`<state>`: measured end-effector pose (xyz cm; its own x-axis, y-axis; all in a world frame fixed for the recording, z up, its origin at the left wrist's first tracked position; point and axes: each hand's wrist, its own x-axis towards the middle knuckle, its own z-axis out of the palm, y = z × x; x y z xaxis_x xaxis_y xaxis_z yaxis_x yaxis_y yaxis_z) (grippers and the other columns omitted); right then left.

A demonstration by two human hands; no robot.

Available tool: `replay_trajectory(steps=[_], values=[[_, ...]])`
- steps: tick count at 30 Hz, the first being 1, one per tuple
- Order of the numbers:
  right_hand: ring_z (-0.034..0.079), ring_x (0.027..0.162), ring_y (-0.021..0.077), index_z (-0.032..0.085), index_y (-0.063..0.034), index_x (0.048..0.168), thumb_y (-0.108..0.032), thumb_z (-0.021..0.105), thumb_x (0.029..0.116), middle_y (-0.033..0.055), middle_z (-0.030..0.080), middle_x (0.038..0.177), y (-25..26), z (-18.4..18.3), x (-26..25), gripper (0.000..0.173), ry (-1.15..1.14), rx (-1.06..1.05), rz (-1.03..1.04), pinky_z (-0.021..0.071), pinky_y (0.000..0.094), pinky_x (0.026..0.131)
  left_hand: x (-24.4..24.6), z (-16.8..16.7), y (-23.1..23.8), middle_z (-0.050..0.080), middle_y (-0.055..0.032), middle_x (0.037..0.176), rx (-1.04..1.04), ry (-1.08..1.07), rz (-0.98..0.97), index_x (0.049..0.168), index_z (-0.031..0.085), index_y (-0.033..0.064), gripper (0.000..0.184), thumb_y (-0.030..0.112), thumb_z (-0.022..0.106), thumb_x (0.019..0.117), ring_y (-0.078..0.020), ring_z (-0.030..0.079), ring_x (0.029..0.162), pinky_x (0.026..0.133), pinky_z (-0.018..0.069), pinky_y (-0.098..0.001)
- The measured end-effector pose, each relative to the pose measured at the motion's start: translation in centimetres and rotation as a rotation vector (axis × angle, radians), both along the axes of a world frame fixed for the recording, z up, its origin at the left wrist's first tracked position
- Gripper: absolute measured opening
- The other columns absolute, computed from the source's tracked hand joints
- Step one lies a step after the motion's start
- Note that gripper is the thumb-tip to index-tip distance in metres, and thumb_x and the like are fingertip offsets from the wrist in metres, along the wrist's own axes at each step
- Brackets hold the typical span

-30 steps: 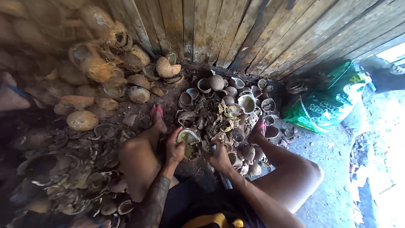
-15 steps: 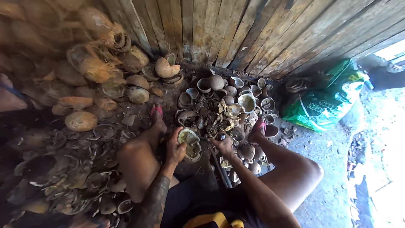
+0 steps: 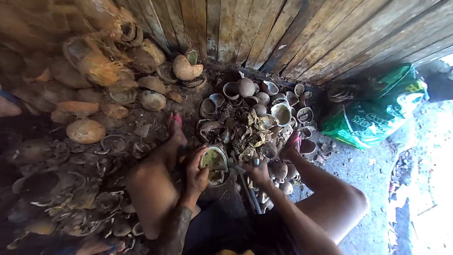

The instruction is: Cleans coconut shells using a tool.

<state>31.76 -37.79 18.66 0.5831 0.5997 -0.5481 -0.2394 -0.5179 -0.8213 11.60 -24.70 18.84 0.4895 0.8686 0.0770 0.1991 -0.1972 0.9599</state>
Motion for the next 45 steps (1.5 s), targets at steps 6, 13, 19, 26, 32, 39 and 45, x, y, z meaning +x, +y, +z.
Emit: replay_trajectory(steps=[6,13,19,26,32,39,45], values=[[0.057,0.072,0.0036,0.065,-0.0023,0.097,-0.027,0.091,0.0719,-0.0018,0.062,0.080,7.3,0.2,2.9,0.043,-0.208,0.196,0.621,0.0525,0.0238,0.073,-0.1,-0.7,0.2,0.061,-0.0203,0.140,0.083,0.028,0.012,0.133,0.062,-0.0063,0.056,0.008,0.048,0.0802,-0.0256,0.054,0.136,0.117,0.0403,-0.0403],[0.059,0.061,0.0094,0.062,-0.0026,0.101,-0.010,0.077,0.0762,0.0011,0.061,0.073,-2.0,7.0,-7.1,0.030,-0.275,0.067,-0.010,0.0525,0.0283,0.058,0.9,1.0,-0.6,0.060,-0.0209,0.141,0.036,0.153,0.077,0.135,0.061,-0.0057,0.056,0.001,0.051,0.0799,-0.0258,0.054,0.135,0.116,0.0409,-0.0397],[0.052,0.048,0.0099,0.060,-0.0047,0.084,-0.006,0.084,0.0699,0.0004,0.055,0.062,-0.3,1.8,-6.8,0.028,-0.229,0.073,-0.298,0.0481,0.0285,0.046,1.0,0.8,-0.7,0.060,-0.0204,0.141,0.011,0.127,0.092,0.133,0.062,-0.0057,0.057,0.001,0.052,0.0776,-0.0244,0.054,0.135,0.113,0.0435,-0.0382],[0.059,0.061,0.0026,0.061,-0.0066,0.087,-0.020,0.091,0.0663,-0.0041,0.062,0.071,1.8,-6.3,0.7,0.038,-0.235,0.298,-0.006,0.0547,0.0227,0.062,0.8,0.5,-0.5,0.061,-0.0186,0.139,0.058,0.096,0.047,0.132,0.063,-0.0031,0.056,0.005,0.051,0.0786,-0.0246,0.056,0.133,0.113,0.0440,-0.0418],[0.052,0.050,0.0128,0.062,-0.0002,0.088,-0.013,0.086,0.0806,0.0044,0.057,0.064,-2.7,1.2,-6.7,0.028,0.056,-0.008,-0.298,0.0490,0.0325,0.049,-0.6,0.5,-0.1,0.064,-0.0160,0.137,0.004,0.140,0.012,0.134,0.062,-0.0017,0.057,0.012,0.062,0.0792,-0.0220,0.058,0.131,0.112,0.0460,-0.0402],[0.059,0.071,0.0064,0.062,-0.0019,0.092,-0.017,0.091,0.0669,-0.0004,0.061,0.079,6.8,-3.8,4.2,0.042,-0.090,0.187,0.444,0.0545,0.0270,0.071,0.2,0.2,1.2,0.065,-0.0190,0.134,-0.059,0.050,-0.008,0.128,0.064,-0.0068,0.052,-0.005,0.050,0.0775,-0.0212,0.060,0.129,0.111,0.0467,-0.0356],[0.066,0.085,0.0191,0.067,-0.0003,0.107,-0.027,0.086,0.0767,0.0112,0.069,0.093,6.3,3.0,0.9,0.045,-0.360,0.090,0.670,0.0562,0.0410,0.083,0.6,0.7,0.7,0.069,-0.0168,0.129,-0.055,0.156,0.070,0.128,0.067,-0.0032,0.048,-0.006,0.048,0.0837,-0.0191,0.063,0.124,0.109,0.0481,-0.0358]])
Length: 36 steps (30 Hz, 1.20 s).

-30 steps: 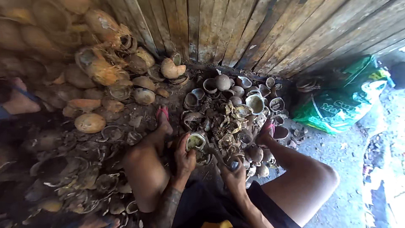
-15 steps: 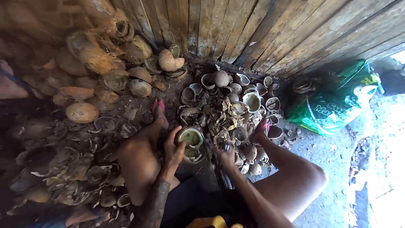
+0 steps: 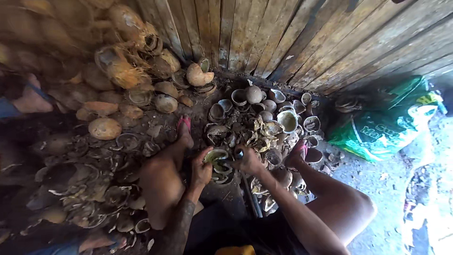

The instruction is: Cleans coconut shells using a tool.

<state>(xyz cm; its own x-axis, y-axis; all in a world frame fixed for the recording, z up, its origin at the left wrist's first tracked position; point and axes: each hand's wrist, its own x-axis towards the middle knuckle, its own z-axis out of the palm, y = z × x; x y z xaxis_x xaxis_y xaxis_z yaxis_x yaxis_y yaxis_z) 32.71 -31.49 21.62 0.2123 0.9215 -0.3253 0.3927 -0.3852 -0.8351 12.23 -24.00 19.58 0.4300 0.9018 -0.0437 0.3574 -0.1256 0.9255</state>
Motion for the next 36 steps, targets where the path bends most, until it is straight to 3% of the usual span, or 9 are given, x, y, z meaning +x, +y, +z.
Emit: replay_trajectory(steps=[6,9,14,19,22,24,31,33,36], values=[[0.055,0.057,0.0078,0.061,-0.0060,0.091,-0.008,0.080,0.0734,-0.0012,0.057,0.068,-7.8,2.7,-6.7,0.026,0.070,0.108,-0.742,0.0502,0.0263,0.054,0.1,0.0,0.0,0.069,-0.0148,0.131,-0.010,0.048,0.000,0.130,0.067,0.0001,0.049,-0.006,0.048,0.0848,-0.0189,0.062,0.126,0.110,0.0478,-0.0373],[0.053,0.055,0.0058,0.060,-0.0063,0.083,-0.010,0.084,0.0683,-0.0025,0.056,0.066,-6.0,-0.9,-6.1,0.028,-0.012,0.191,-0.767,0.0492,0.0255,0.054,0.0,-0.6,0.5,0.068,-0.0162,0.131,0.012,0.005,-0.030,0.128,0.067,-0.0016,0.050,-0.005,0.047,0.0823,-0.0197,0.062,0.126,0.110,0.0477,-0.0375],[0.060,0.068,0.0021,0.063,-0.0033,0.089,-0.024,0.091,0.0652,-0.0020,0.064,0.075,-3.0,-8.4,0.3,0.042,0.034,0.406,-0.519,0.0552,0.0221,0.069,0.0,0.0,1.0,0.067,-0.0155,0.131,-0.031,0.019,-0.077,0.129,0.066,-0.0007,0.048,-0.005,0.048,0.0840,-0.0198,0.063,0.125,0.108,0.0488,-0.0389],[0.058,0.063,0.0056,0.063,-0.0010,0.092,-0.017,0.090,0.0721,-0.0002,0.061,0.073,-6.0,-4.5,-2.8,0.037,0.132,0.221,-0.627,0.0546,0.0257,0.065,-0.6,0.5,2.1,0.066,-0.0150,0.132,-0.106,0.031,0.002,0.134,0.062,0.0021,0.045,0.003,0.056,0.0889,-0.0231,0.063,0.123,0.104,0.0512,-0.0447],[0.053,0.052,0.0089,0.062,0.0003,0.086,-0.012,0.084,0.0815,0.0018,0.058,0.065,-8.4,-1.7,-8.0,0.026,0.306,0.113,-0.861,0.0506,0.0286,0.051,-1.2,1.0,0.3,0.058,-0.0170,0.144,-0.014,0.010,-0.039,0.140,0.057,-0.0006,0.059,0.014,0.062,0.0825,-0.0247,0.053,0.136,0.114,0.0430,-0.0435],[0.048,0.044,0.0103,0.058,-0.0036,0.077,-0.007,0.085,0.0781,0.0013,0.053,0.057,-8.1,-1.6,-9.1,0.027,0.338,0.085,-0.969,0.0455,0.0290,0.042,-0.9,0.2,-0.7,0.059,-0.0159,0.143,0.130,0.051,-0.068,0.130,0.066,0.0032,0.057,0.020,0.064,0.0755,-0.0270,0.051,0.138,0.116,0.0382,-0.0468],[0.063,0.078,0.0140,0.064,0.0051,0.105,-0.020,0.092,0.0708,0.0094,0.066,0.088,1.2,-3.5,4.8,0.051,0.098,0.004,-0.158,0.0570,0.0335,0.078,0.2,0.0,-0.4,0.060,-0.0177,0.139,0.057,-0.007,-0.018,0.121,0.065,0.0001,0.049,0.003,0.061,0.0715,-0.0249,0.053,0.136,0.113,0.0436,-0.0427],[0.064,0.077,0.0144,0.063,0.0041,0.106,-0.019,0.093,0.0693,0.0092,0.065,0.087,2.1,-3.1,5.2,0.053,0.123,0.006,-0.080,0.0572,0.0335,0.077,-0.2,-0.2,-0.6,0.059,-0.0171,0.141,0.054,-0.004,-0.022,0.128,0.063,0.0002,0.054,0.001,0.062,0.0741,-0.0239,0.053,0.136,0.113,0.0436,-0.0423],[0.061,0.065,0.0113,0.062,0.0003,0.108,-0.019,0.082,0.0821,0.0039,0.064,0.081,-1.7,-2.7,4.6,0.038,0.337,0.001,-0.130,0.0567,0.0304,0.063,-0.8,-0.3,-0.3,0.059,-0.0143,0.144,0.042,-0.002,-0.024,0.146,0.053,0.0026,0.064,-0.001,0.058,0.0828,-0.0199,0.056,0.134,0.114,0.0449,-0.0385]])
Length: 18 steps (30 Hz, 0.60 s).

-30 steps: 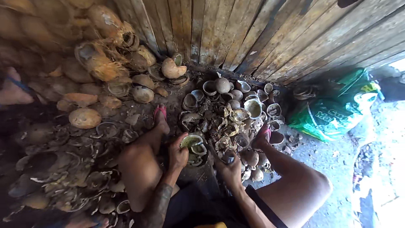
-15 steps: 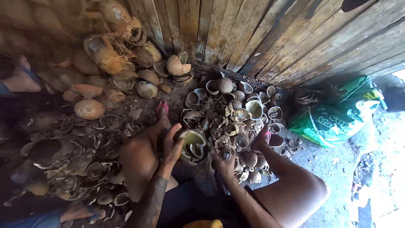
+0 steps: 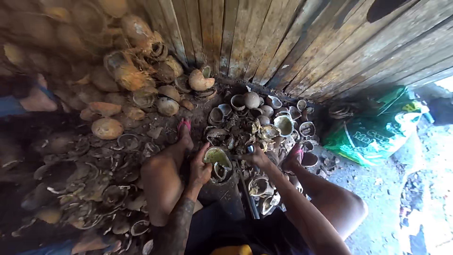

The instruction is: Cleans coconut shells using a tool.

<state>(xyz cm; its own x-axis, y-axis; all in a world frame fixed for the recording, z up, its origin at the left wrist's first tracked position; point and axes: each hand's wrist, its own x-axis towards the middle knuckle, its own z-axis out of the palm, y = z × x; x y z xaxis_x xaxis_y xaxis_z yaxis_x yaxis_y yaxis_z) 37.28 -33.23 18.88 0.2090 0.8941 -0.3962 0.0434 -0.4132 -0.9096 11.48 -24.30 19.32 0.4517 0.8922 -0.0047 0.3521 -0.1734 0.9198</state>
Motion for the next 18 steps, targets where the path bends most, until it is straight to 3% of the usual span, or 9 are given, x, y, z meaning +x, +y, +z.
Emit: replay_trajectory(steps=[3,5,7,8,10,13,15,18], values=[[0.055,0.053,0.0109,0.062,-0.0019,0.102,-0.022,0.073,0.0928,0.0013,0.059,0.069,-4.7,0.7,-3.7,0.024,0.182,-0.074,-0.239,0.0522,0.0298,0.053,-0.2,0.2,-0.2,0.065,-0.0144,0.138,0.068,-0.001,0.067,0.142,0.059,0.0025,0.053,0.004,0.061,0.0886,-0.0203,0.061,0.129,0.111,0.0480,-0.0391],[0.053,0.052,0.0129,0.059,0.0005,0.103,-0.016,0.071,0.0960,0.0045,0.057,0.068,-6.7,2.0,-8.2,0.022,0.295,-0.170,-0.507,0.0513,0.0310,0.051,-0.5,0.5,-0.8,0.061,-0.0128,0.143,-0.005,0.010,0.031,0.142,0.058,0.0032,0.053,0.013,0.063,0.0901,-0.0193,0.056,0.135,0.115,0.0443,-0.0389],[0.045,0.044,0.0112,0.056,-0.0023,0.089,-0.013,0.074,0.0939,0.0024,0.049,0.057,-6.4,2.4,-10.6,0.022,0.310,-0.268,-0.705,0.0438,0.0294,0.043,0.1,-0.2,-0.4,0.062,-0.0139,0.142,0.001,-0.015,0.009,0.139,0.061,0.0023,0.050,0.018,0.062,0.0919,-0.0207,0.055,0.135,0.116,0.0424,-0.0398],[0.045,0.043,0.0117,0.057,-0.0021,0.085,-0.011,0.078,0.0889,0.0028,0.050,0.057,-5.5,2.5,-10.2,0.024,0.230,-0.308,-0.720,0.0432,0.0303,0.042,0.6,-0.8,0.0,0.064,-0.0147,0.138,0.027,-0.039,0.017,0.135,0.064,0.0014,0.044,0.018,0.060,0.0947,-0.0210,0.058,0.132,0.114,0.0438,-0.0393],[0.050,0.049,0.0136,0.061,0.0007,0.094,-0.009,0.082,0.0832,0.0049,0.056,0.065,-3.3,3.1,-6.6,0.026,0.098,-0.364,-0.522,0.0485,0.0334,0.048,1.1,-1.0,0.1,0.067,-0.0170,0.132,0.066,-0.074,0.040,0.130,0.067,-0.0010,0.038,0.018,0.055,0.0998,-0.0212,0.061,0.128,0.112,0.0450,-0.0382],[0.048,0.052,0.0101,0.059,0.0002,0.098,-0.010,0.087,0.0762,0.0028,0.055,0.071,1.6,2.7,-1.4,0.036,-0.029,-0.356,-0.094,0.0473,0.0293,0.051,1.1,-1.2,0.1,0.069,-0.0172,0.127,0.076,-0.093,0.056,0.126,0.068,-0.0021,0.036,0.018,0.046,0.1058,-0.0195,0.063,0.123,0.109,0.0483,-0.0365],[0.054,0.066,0.0096,0.062,-0.0018,0.095,-0.016,0.091,0.0713,0.0027,0.059,0.079,3.5,2.4,-0.2,0.039,-0.206,-0.221,0.151,0.0507,0.0302,0.065,1.3,-1.2,0.2,0.070,-0.0168,0.126,0.075,-0.061,0.073,0.127,0.068,-0.0008,0.035,0.015,0.044,0.1064,-0.0202,0.065,0.121,0.107,0.0498,-0.0379],[0.062,0.079,0.0168,0.068,-0.0008,0.105,-0.024,0.088,0.0733,0.0081,0.066,0.088,2.4,3.2,-1.6,0.045,-0.398,-0.059,0.324,0.0548,0.0400,0.079,1.5,-0.9,-0.2,0.072,-0.0161,0.121,0.120,0.026,0.100,0.127,0.069,0.0012,0.034,0.013,0.046,0.1060,-0.0213,0.067,0.116,0.106,0.0498,-0.0394]])
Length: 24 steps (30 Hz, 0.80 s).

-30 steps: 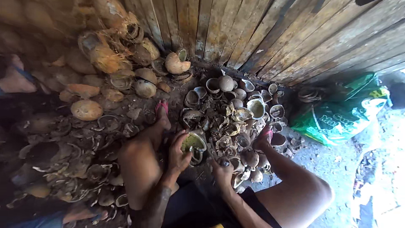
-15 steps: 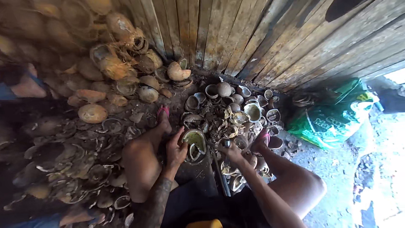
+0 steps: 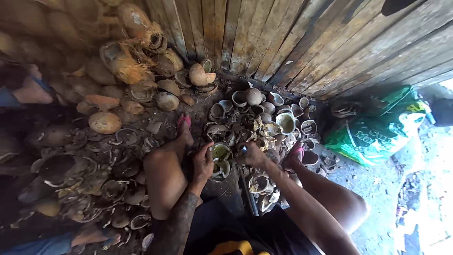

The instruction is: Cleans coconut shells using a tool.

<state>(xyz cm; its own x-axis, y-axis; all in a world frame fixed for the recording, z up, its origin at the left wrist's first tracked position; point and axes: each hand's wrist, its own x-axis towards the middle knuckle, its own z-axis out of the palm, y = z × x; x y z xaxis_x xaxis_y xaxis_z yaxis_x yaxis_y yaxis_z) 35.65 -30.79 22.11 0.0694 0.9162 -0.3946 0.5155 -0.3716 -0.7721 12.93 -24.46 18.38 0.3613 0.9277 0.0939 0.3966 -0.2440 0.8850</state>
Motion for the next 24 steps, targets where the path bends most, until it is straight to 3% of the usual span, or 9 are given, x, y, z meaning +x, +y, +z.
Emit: replay_trajectory(steps=[2,6,8,10,13,16,18,21,24], values=[[0.066,0.085,0.0203,0.067,0.0006,0.112,-0.023,0.087,0.0757,0.0113,0.069,0.094,-2.6,0.9,-2.4,0.048,0.025,-0.021,-0.197,0.0567,0.0429,0.084,0.1,0.6,-0.3,0.073,-0.0164,0.119,0.036,0.051,0.019,0.127,0.069,0.0015,0.034,0.013,0.046,0.1055,-0.0225,0.069,0.114,0.105,0.0508,-0.0406],[0.054,0.056,0.0105,0.061,-0.0015,0.093,-0.008,0.082,0.0747,0.0020,0.056,0.068,-8.9,1.0,-8.9,0.029,0.185,0.117,-0.843,0.0510,0.0300,0.055,1.4,2.2,-1.6,0.070,-0.0197,0.122,0.022,0.179,0.161,0.129,0.068,0.0003,0.034,0.011,0.046,0.1048,-0.0288,0.066,0.119,0.107,0.0488,-0.0440],[0.052,0.050,0.0101,0.060,-0.0029,0.088,-0.003,0.082,0.0749,0.0017,0.055,0.063,-9.2,-0.4,-10.7,0.025,0.244,0.179,-1.035,0.0491,0.0292,0.049,1.5,1.8,-1.9,0.071,-0.0187,0.119,0.033,0.191,0.205,0.126,0.069,0.0002,0.033,0.010,0.047,0.1033,-0.0277,0.067,0.116,0.104,0.0508,-0.0423],[0.053,0.053,0.0091,0.061,-0.0029,0.086,-0.006,0.084,0.0703,0.0006,0.056,0.065,-7.2,-3.2,-9.5,0.028,0.228,0.271,-1.052,0.0499,0.0291,0.052,1.3,1.5,-1.3,0.072,-0.0175,0.117,0.034,0.168,0.188,0.126,0.070,0.0001,0.033,0.009,0.048,0.1026,-0.0252,0.068,0.112,0.101,0.0517,-0.0401],[0.057,0.061,0.0050,0.059,-0.0059,0.088,-0.013,0.087,0.0687,-0.0029,0.059,0.071,-5.2,-8.2,-4.2,0.035,0.298,0.343,-0.800,0.0534,0.0242,0.060,1.2,1.8,-1.0,0.073,-0.0182,0.116,0.023,0.169,0.159,0.126,0.070,0.0000,0.033,0.008,0.049,0.1015,-0.0260,0.067,0.114,0.104,0.0497,-0.0411],[0.055,0.057,0.0047,0.060,-0.0085,0.084,-0.019,0.089,0.0684,-0.0045,0.057,0.067,-3.1,-9.1,-1.7,0.035,0.300,0.360,-0.666,0.0511,0.0240,0.057,0.8,1.2,-0.5,0.073,-0.0181,0.115,0.017,0.143,0.134,0.125,0.070,0.0004,0.033,0.010,0.048,0.1025,-0.0260,0.068,0.113,0.105,0.0492,-0.0417],[0.055,0.057,0.0062,0.063,-0.0035,0.089,-0.023,0.084,0.0801,-0.0017,0.058,0.068,-4.5,-7.4,-3.5,0.030,0.291,0.302,-0.755,0.0510,0.0260,0.056,0.0,1.3,0.1,0.073,-0.0176,0.115,-0.050,0.113,0.100,0.126,0.070,0.0004,0.033,0.015,0.048,0.1060,-0.0231,0.069,0.111,0.103,0.0503,-0.0401],[0.055,0.060,0.0148,0.066,0.0049,0.107,-0.031,0.062,0.1039,0.0087,0.061,0.076,-7.3,-2.5,-8.2,0.036,0.469,0.026,-1.100,0.0511,0.0348,0.058,-0.4,2.1,1.0,0.068,-0.0194,0.129,-0.188,0.038,0.055,0.132,0.065,-0.0016,0.038,0.022,0.047,0.1079,-0.0229,0.064,0.123,0.109,0.0475,-0.0400],[0.044,0.045,0.0150,0.061,0.0005,0.090,-0.037,0.058,0.1060,0.0060,0.051,0.061,-7.3,-1.4,-10.6,0.041,0.496,-0.081,-1.307,0.0442,0.0349,0.045,0.0,1.6,0.4,0.067,-0.0190,0.131,-0.137,0.102,0.000,0.133,0.065,-0.0005,0.038,0.020,0.047,0.1066,-0.0254,0.062,0.126,0.112,0.0454,-0.0419]])
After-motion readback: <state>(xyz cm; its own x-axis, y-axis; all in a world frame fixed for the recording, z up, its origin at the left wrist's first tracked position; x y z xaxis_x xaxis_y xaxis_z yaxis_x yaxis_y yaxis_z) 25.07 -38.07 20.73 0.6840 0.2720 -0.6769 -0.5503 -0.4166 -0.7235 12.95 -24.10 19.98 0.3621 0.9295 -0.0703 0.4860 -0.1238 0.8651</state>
